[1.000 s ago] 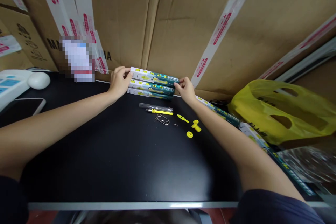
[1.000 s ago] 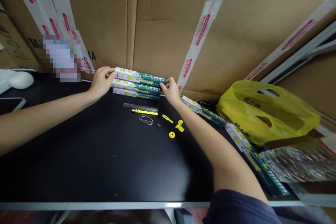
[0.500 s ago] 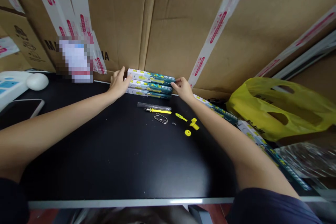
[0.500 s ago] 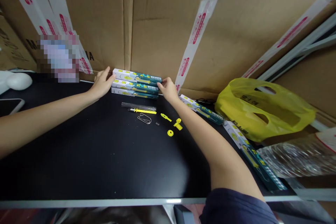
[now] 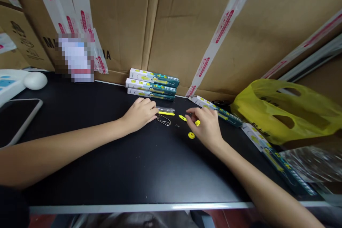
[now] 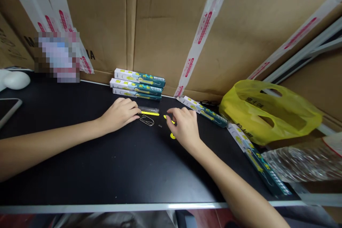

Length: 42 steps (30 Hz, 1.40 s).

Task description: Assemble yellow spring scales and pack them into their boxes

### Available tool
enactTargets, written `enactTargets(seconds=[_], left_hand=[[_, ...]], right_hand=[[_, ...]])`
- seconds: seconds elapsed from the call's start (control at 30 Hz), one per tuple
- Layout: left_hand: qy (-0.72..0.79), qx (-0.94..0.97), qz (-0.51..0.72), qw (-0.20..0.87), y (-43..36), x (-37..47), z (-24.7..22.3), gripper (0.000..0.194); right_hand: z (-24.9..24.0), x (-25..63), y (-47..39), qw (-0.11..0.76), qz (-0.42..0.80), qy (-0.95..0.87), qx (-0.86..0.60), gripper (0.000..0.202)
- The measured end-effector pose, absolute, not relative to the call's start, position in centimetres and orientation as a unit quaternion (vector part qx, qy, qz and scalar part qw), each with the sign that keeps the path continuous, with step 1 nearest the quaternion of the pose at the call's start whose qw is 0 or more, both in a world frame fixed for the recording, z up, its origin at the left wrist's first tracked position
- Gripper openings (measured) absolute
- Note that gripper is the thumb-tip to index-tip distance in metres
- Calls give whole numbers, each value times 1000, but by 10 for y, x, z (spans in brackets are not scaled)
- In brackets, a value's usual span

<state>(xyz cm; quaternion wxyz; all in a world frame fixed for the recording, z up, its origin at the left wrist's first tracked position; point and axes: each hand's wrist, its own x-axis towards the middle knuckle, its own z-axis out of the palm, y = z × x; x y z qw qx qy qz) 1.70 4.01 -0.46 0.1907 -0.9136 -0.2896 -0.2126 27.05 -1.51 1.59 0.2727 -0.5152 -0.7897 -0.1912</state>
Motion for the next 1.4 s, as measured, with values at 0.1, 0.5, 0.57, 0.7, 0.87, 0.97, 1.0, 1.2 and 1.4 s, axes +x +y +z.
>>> enactTargets(seconds=[0.1,0.5,0.57,0.7,0.87,0.97,1.0,1.2,1.4], left_hand=[[-313,-905,-204,202,45,15,-7,14],[-345,-901,-235,117,47,13,-13,11],[-326,-904,-261,93,45,14,-12,13],[-201,-934,-289,63,33,19,-8,16],[-147,-940,-308,6,23,23,-11,14],[-161,-931,-324,-39,22,23,-12,13],[-161,-928,-331,-52,22,23,-11,12],[-157,-906,-372,-128,20,24,-9,9],[-205,-886,-320,-265,18,22,-14,63]], right_hand=[[15,278,-21,292,-189,-779,-521,7],[7,278,-17,297,-138,-795,-511,5],[7,275,-20,282,-116,-810,-500,12],[7,265,-28,242,-63,-853,-459,28],[2,255,-35,187,-86,-889,-410,28],[4,254,-37,173,-112,-891,-405,29],[4,253,-38,165,-125,-890,-407,31],[5,252,-37,101,-182,-894,-396,27],[9,267,-28,211,-202,-850,-439,26]])
